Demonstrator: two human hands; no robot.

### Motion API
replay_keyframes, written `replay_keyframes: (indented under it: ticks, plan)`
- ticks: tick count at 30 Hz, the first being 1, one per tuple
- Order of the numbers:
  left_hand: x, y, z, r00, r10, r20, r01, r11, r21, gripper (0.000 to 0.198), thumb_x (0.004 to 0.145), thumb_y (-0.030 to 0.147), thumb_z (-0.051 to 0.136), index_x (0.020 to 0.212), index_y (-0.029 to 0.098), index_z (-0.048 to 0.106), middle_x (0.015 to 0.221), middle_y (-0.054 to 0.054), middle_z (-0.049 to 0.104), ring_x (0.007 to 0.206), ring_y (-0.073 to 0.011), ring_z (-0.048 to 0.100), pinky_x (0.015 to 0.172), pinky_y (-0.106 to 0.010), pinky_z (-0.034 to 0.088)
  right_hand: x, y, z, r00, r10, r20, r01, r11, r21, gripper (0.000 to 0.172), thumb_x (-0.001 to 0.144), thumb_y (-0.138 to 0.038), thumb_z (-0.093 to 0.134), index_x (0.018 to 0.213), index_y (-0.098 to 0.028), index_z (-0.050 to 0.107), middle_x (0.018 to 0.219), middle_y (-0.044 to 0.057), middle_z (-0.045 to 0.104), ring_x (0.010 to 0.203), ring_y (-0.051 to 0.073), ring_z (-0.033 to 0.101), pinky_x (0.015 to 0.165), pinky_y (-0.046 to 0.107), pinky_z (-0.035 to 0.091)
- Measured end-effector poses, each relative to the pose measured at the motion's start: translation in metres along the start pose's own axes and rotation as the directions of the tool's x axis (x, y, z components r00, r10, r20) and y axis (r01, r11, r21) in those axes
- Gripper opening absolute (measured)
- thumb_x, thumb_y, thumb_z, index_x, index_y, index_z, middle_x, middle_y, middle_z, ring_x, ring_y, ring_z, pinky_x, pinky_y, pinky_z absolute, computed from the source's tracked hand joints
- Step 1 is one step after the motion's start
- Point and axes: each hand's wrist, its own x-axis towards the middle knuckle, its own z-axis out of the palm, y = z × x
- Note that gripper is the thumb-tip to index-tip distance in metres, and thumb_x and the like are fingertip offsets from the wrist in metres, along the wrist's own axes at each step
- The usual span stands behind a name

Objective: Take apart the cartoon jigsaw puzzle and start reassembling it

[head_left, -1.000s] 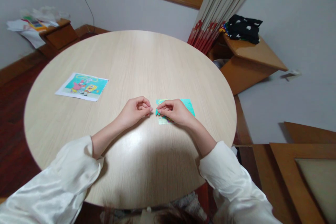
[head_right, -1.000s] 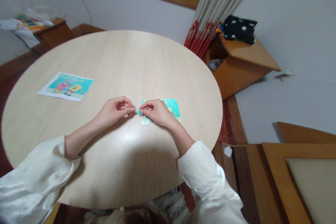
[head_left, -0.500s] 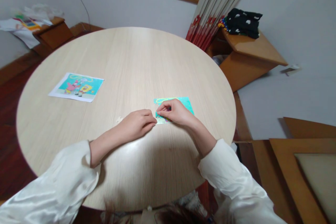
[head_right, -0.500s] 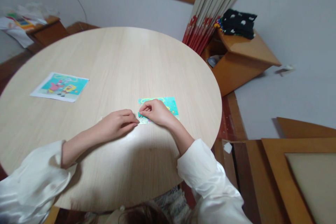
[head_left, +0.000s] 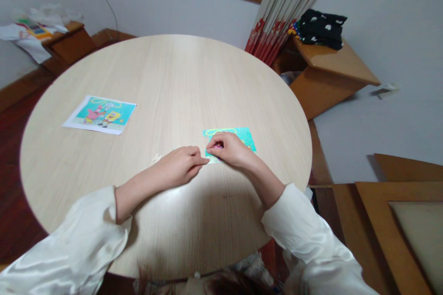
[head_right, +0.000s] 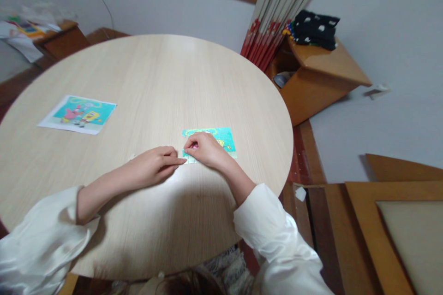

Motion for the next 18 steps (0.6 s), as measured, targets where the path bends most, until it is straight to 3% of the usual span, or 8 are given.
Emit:
replay_keyframes:
  ticks: [9, 18]
  plan:
    - [0.000, 0.002, -0.002, 1.000, 0.005, -0.002, -0.005, 1.000, -0.016, 0.034, 0.089, 0.017, 0.041, 0.107, 0.018, 0.070, 0.079, -0.007, 0.060, 0.072, -0.0168, 0.057, 0.068, -0.028, 0.044, 0.001, 0.000, -0.002, 0.998, -0.056, 0.025, 0.058, 0.994, -0.092, 0.013, 0.074, -0.005, 0.063, 0.067, -0.016, 0.066, 0.070, -0.001, 0.055, 0.070, 0.011, 0.049, 0.068, 0.025, 0.035]
    - [0.000, 0.001, 0.000, 1.000, -0.010, 0.000, 0.010, 1.000, -0.024, 0.035, 0.087, 0.015, 0.041, 0.108, 0.018, 0.069, 0.079, -0.007, 0.061, 0.073, -0.0169, 0.057, 0.069, -0.028, 0.044, 0.002, 0.007, -0.001, 0.997, -0.078, 0.025, 0.077, 0.997, 0.008, 0.011, 0.073, -0.009, 0.063, 0.066, -0.016, 0.067, 0.068, -0.001, 0.055, 0.069, 0.011, 0.049, 0.067, 0.025, 0.036]
